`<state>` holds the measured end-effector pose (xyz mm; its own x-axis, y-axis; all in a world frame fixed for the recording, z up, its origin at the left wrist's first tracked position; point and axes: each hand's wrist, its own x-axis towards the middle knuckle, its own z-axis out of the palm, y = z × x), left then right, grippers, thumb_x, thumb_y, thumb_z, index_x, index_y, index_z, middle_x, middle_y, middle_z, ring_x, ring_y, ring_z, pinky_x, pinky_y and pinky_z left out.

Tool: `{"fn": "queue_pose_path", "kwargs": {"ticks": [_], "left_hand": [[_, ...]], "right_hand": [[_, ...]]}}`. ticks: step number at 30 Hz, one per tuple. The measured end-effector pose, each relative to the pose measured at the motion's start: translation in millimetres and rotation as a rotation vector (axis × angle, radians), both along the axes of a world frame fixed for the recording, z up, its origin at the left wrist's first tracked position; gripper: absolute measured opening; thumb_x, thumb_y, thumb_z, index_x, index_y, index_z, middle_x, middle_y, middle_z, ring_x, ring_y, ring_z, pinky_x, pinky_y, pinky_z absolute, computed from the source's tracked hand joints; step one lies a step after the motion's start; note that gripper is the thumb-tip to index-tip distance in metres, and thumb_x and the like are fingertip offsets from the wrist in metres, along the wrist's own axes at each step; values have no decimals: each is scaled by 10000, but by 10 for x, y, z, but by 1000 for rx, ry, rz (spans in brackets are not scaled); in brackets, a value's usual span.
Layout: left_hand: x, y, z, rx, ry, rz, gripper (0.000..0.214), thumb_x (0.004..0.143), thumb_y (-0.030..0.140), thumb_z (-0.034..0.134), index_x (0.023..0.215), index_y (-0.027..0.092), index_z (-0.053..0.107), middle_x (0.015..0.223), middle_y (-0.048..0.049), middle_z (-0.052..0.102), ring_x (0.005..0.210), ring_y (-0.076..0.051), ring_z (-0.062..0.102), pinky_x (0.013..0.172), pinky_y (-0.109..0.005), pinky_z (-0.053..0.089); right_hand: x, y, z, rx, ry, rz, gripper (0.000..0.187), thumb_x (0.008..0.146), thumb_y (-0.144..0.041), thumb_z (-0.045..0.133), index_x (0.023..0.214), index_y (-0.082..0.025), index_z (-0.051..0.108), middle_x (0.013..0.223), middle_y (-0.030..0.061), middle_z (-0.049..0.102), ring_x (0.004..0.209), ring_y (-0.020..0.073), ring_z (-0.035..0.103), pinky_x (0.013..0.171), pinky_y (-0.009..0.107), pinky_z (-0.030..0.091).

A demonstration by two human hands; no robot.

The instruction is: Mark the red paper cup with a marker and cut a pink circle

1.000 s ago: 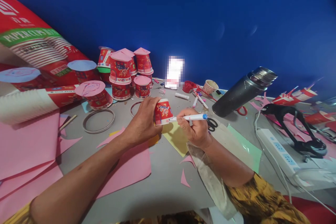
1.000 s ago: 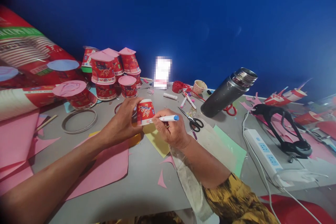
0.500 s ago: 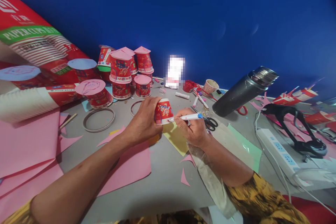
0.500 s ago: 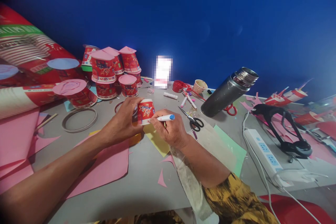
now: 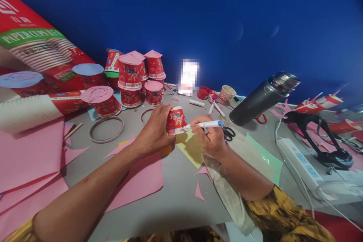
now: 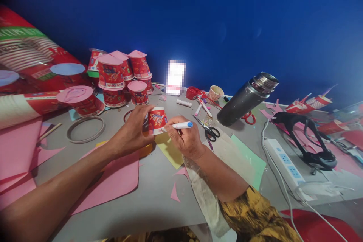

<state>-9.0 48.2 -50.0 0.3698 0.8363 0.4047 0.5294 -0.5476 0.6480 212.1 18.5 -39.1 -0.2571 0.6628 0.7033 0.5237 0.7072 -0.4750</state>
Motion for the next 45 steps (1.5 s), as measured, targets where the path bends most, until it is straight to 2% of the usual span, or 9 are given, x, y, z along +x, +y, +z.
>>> {"fn": "queue_pose_path", "kwargs": {"ticks": [5,13,30,37,45], "left_hand": [[4,7,-7,-4,-4,-1,721,773,270,799,1434,263,510,1404,-138,576,1332,-368,579,1161,-580,495],[14,3,24,-20,-3,-11,683,777,299,799,1406,239,538,1376,-145,590,1311,-375,577,1147,-583,492],[17,-1,30,-10,53,5,711,780,290,808,1418,215,503,1384,-158,605,1345,-385,575,1169,-590,483],[23,-11,55,-19,44,4,683,778,275,810,1397,223,526,1356,-141,620,1328,-377,585,1148,-566,504],[26,-15,58,-20,51,3,682,778,273,803,1396,216,519,1371,-149,611,1332,-385,578,1155,-587,493]], "right_hand": [[-10,-8,15,7,-36,10,246,1101,-344,563,922,-239,694,812,27,750,681,168,686,658,283,554],[-36,-10,10,14,-8,62,169,1080,-283,602,942,-238,687,823,20,762,704,169,706,665,271,541],[-21,-1,-2,-12,-4,42,226,1092,-340,588,934,-226,703,827,30,757,678,160,679,648,271,539],[-12,-3,6,33,2,-13,221,1086,-320,574,917,-234,688,817,26,763,698,165,699,663,276,537],[-16,3,1,-8,-28,-22,252,1084,-350,575,893,-231,689,790,23,744,656,158,668,632,271,514]]}}
